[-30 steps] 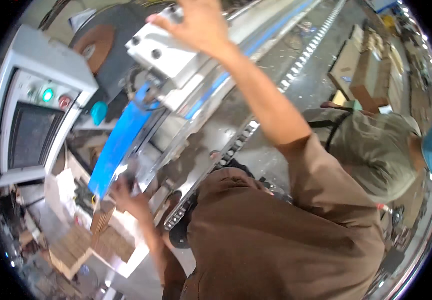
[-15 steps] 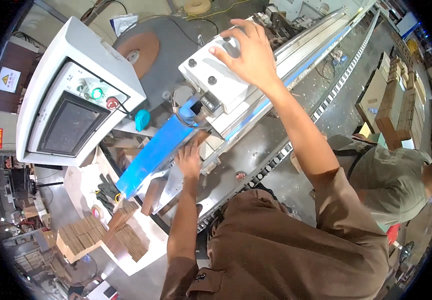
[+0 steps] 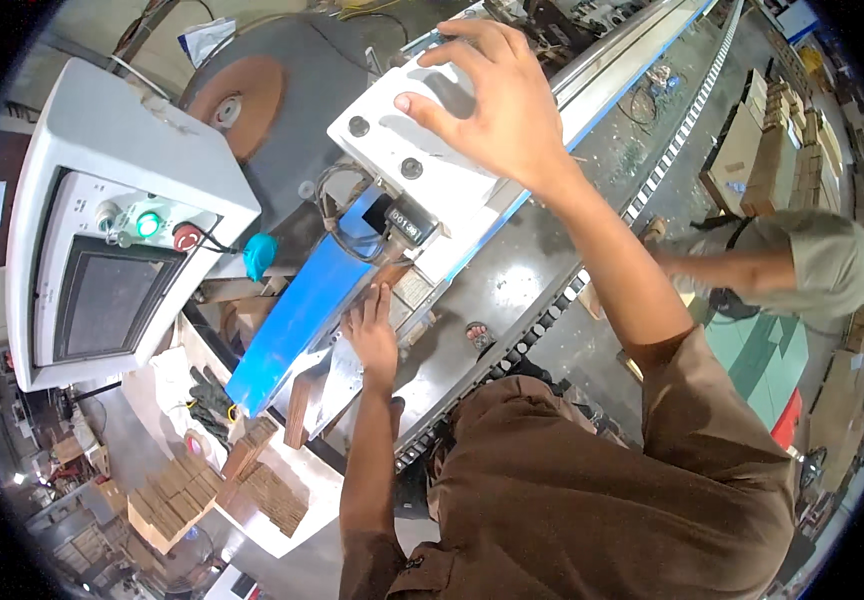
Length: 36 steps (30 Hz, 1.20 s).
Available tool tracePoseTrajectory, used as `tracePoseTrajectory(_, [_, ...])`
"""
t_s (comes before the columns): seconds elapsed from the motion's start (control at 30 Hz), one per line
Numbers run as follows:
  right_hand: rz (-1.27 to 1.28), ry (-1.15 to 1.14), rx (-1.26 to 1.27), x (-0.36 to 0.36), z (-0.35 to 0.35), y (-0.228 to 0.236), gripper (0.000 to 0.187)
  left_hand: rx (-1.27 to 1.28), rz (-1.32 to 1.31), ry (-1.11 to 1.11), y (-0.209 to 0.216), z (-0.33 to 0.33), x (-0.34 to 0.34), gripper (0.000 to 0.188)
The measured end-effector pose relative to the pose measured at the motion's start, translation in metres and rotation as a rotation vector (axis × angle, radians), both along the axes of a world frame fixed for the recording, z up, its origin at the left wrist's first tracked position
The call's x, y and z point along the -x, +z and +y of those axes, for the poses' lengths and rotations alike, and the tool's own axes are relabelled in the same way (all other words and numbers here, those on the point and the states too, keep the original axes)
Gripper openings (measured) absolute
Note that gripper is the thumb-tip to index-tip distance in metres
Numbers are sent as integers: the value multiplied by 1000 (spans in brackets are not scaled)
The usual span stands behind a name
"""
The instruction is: The person operates a machine to process small wooden blocks. They pick up blocks from a stack, place them into the machine's feed slot, and press a button to activate the machine. The processed blocks are then collected and stacked on a nearby table.
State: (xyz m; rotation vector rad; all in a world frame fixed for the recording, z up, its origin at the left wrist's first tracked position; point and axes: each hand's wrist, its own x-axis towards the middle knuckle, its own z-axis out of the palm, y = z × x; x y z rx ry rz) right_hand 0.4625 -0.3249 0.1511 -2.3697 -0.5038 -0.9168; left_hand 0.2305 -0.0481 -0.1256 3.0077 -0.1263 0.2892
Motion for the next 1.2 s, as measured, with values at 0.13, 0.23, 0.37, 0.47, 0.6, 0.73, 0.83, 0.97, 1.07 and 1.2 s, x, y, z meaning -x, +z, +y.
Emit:
tracePoseTrajectory(0.13, [31,0,-17,2,-7,3,51,-3,36,-16,3,-17,-14,68])
tracePoseTrajectory(0.23, [95,42,-137,1,-6,0,51,-9,-32,-28,-27,-21,-23,58])
tracePoseTrajectory(0.37, [93,81,-163,-1,6,-3,53,-108,30,91,-14,-50,-39,33])
tracePoseTrajectory(0.47, [128,44,-148,1,-5,0,55,-30,-103,175,-37,-71,-59,15])
tracePoseTrajectory(0.6, [107,24,-162,1,-5,-1,57,48,-261,239,-21,-74,-59,20])
tracePoseTrajectory(0.73, [120,43,-150,0,3,2,60,70,-348,278,-36,-16,-17,24])
tracePoseTrajectory(0.83, [136,16,-138,-1,1,-3,65,-17,-416,348,21,31,45,13])
tracePoseTrajectory(0.97, [109,-59,-118,-1,-4,-11,70,-322,-209,645,58,92,130,41])
tracePoseTrajectory(1.07, [105,-47,-87,0,5,-5,71,-403,-86,712,47,116,172,55])
tracePoseTrajectory(1.2, [103,-47,-67,1,2,-5,69,-266,-152,520,65,126,173,38])
